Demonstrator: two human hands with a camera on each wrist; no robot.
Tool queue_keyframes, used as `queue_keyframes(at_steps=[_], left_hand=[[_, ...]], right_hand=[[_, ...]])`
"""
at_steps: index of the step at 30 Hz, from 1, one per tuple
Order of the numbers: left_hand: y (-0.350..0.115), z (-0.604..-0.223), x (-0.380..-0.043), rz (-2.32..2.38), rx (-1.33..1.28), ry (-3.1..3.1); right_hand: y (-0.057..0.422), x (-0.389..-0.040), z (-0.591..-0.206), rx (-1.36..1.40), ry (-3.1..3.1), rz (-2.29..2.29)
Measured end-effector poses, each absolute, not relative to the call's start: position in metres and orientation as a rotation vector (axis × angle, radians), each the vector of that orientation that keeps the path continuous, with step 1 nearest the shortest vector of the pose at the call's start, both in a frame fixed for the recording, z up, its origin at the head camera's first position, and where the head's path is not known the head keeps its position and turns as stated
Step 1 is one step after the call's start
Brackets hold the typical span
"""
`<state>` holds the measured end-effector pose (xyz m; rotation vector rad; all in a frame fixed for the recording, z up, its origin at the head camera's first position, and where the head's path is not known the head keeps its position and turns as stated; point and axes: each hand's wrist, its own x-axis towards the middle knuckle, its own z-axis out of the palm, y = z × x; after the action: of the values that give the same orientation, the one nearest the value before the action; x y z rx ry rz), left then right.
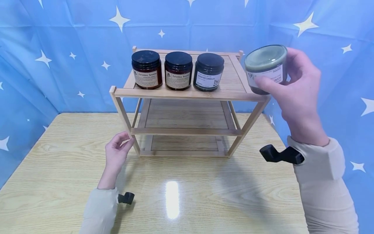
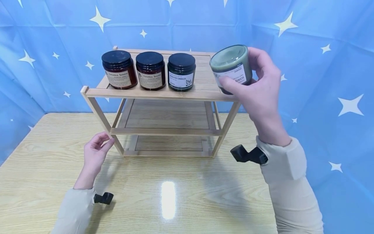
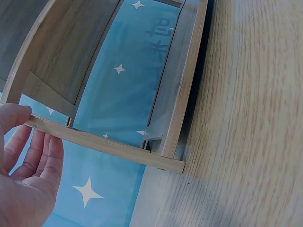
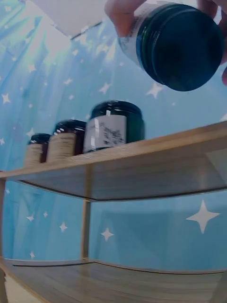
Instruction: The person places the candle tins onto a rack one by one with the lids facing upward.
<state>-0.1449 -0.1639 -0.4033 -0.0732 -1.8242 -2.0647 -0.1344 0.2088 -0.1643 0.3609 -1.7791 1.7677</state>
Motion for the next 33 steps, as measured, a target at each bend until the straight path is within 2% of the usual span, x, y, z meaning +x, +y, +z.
queue_keyframes(at_steps=[12,21,33], left_hand=[[-0.164,-0.404,-0.145,-2.058,-0.074,-1.839],[-0.17,-0.418,-0.152,-2.065,-0.237,-1.781],[-0.165,-0.404,-0.146,-2.054,-0.096,-1.842]], right_hand=[[0.22,-0.153,-0.166,0.343,-1.888,1.795],[0.223,-0.161,-0.166,0.381,-1.934,1.787],[0.224,-0.163,-0.166,0.395,-1.945,1.794]])
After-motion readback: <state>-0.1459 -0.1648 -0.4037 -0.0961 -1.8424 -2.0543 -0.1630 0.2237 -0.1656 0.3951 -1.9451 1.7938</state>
